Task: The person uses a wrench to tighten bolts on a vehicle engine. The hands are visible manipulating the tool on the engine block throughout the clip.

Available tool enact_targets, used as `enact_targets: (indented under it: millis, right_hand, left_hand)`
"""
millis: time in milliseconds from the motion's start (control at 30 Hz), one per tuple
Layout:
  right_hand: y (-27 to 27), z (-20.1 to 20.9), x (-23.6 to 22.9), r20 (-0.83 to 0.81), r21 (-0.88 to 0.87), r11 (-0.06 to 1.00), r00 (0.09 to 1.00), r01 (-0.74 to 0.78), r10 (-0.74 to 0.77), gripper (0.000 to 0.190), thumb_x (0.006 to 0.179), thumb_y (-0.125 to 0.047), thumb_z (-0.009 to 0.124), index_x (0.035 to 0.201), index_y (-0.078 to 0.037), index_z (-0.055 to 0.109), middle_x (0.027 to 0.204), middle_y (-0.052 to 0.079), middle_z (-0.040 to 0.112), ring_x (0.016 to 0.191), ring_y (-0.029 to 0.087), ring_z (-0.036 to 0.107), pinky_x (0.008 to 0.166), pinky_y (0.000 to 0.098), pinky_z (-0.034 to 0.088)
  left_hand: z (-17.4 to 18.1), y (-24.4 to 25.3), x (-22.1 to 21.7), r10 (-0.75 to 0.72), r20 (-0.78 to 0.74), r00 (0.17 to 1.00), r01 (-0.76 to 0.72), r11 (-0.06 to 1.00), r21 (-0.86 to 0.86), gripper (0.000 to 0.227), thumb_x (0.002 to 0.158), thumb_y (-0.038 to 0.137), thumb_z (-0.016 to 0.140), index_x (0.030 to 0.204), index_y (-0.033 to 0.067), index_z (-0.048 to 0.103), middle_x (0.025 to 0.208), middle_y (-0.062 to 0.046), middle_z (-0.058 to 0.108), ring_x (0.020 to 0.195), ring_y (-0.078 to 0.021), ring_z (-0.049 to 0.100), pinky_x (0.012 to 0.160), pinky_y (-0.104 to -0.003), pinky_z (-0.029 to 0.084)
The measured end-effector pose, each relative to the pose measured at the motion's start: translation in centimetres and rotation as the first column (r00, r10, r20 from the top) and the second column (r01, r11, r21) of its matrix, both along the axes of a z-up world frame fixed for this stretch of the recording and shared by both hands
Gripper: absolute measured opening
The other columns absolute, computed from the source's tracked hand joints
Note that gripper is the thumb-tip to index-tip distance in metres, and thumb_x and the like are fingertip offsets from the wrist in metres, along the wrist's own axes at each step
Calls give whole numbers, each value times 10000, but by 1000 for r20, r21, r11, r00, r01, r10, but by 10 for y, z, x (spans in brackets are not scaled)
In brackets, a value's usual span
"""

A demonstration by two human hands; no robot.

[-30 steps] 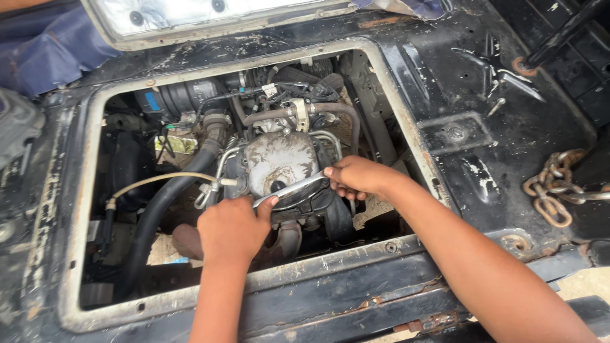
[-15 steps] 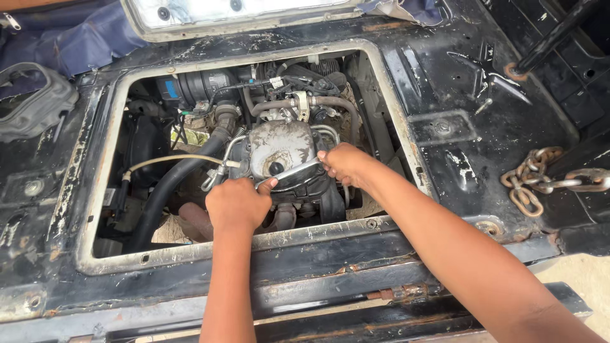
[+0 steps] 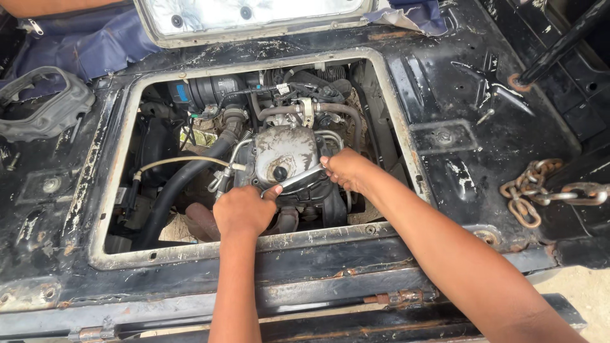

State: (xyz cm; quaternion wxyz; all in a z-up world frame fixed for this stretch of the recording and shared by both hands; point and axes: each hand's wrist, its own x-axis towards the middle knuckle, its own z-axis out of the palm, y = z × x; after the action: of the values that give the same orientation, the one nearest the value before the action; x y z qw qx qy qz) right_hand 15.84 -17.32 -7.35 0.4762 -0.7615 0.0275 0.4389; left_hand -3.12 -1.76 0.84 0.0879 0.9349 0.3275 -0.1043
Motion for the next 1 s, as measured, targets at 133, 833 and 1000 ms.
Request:
enact_targets:
  millis: [133,833,1000]
  right_hand:
    - [3,-3,-1,34,-21,1000,999,9,-9,432,1028,-385,599,792,-24,572,583,20,467,430,85,272,401,287,203]
    - [-11,-9,8,56,-9,984,983,-176,176,470,1049,-444,522,833,-30,578,617,11,467,437,76,271,382,268,212]
    - [-14,1,4,63,-14,967,965,-256,256,488,1043,-466,506,812,-39,563,610,-16,460,442,53,283,376,248,206]
  left_hand:
    - [0,1,-2,12,-9,1000,-12,1000,-8,730,942,718,472,1017,70,800,1048,-177,754,1056,-366,704,904,-447,540]
    - [6,18,-1,-74,48,996,77,994,-71,677,911,697,538,965,75,799,1007,-181,762,1033,-352,714,904,-469,539]
    - [5,31,5,-83,78,994,93,986,-139,662,874,695,577,924,75,801,964,-170,765,1001,-346,719,883,-473,543]
